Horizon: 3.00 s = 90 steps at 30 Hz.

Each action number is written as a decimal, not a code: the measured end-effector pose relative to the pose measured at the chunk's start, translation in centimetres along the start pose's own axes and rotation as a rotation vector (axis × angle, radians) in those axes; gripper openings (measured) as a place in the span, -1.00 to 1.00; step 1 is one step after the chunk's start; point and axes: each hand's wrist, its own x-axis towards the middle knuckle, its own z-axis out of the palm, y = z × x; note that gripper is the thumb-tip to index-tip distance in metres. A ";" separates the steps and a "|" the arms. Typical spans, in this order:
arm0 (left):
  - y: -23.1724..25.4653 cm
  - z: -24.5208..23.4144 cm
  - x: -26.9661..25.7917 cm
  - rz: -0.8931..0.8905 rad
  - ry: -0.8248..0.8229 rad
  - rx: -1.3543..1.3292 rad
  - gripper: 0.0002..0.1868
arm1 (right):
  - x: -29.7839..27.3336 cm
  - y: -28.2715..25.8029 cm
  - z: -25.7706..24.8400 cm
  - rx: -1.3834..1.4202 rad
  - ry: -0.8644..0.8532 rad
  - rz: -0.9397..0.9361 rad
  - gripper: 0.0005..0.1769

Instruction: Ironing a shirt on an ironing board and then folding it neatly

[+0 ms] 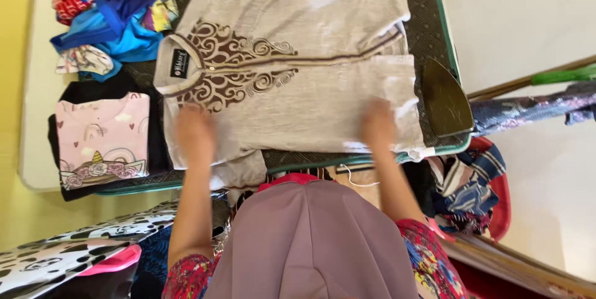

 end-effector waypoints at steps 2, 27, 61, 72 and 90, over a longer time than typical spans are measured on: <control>4.8 0.9 -0.4 0.330 -0.060 -0.207 -0.84 | 0.0 -3.6 8.4 0.165 0.151 -0.452 -0.75; -4.7 -0.3 -13.6 -0.336 0.218 -0.316 0.37 | 0.6 17.6 10.7 0.064 0.419 -0.381 -0.45; -2.6 9.2 -10.9 0.896 0.098 -0.176 -0.68 | 0.5 23.9 11.5 -0.171 0.028 -0.490 -0.62; 8.1 3.3 -5.1 0.732 -0.212 -0.154 -0.43 | 0.7 0.5 12.5 0.484 0.269 -0.923 -0.74; -4.2 3.6 1.3 0.023 -0.279 -0.044 -0.13 | 8.7 16.4 12.5 -0.011 0.355 -0.186 -0.64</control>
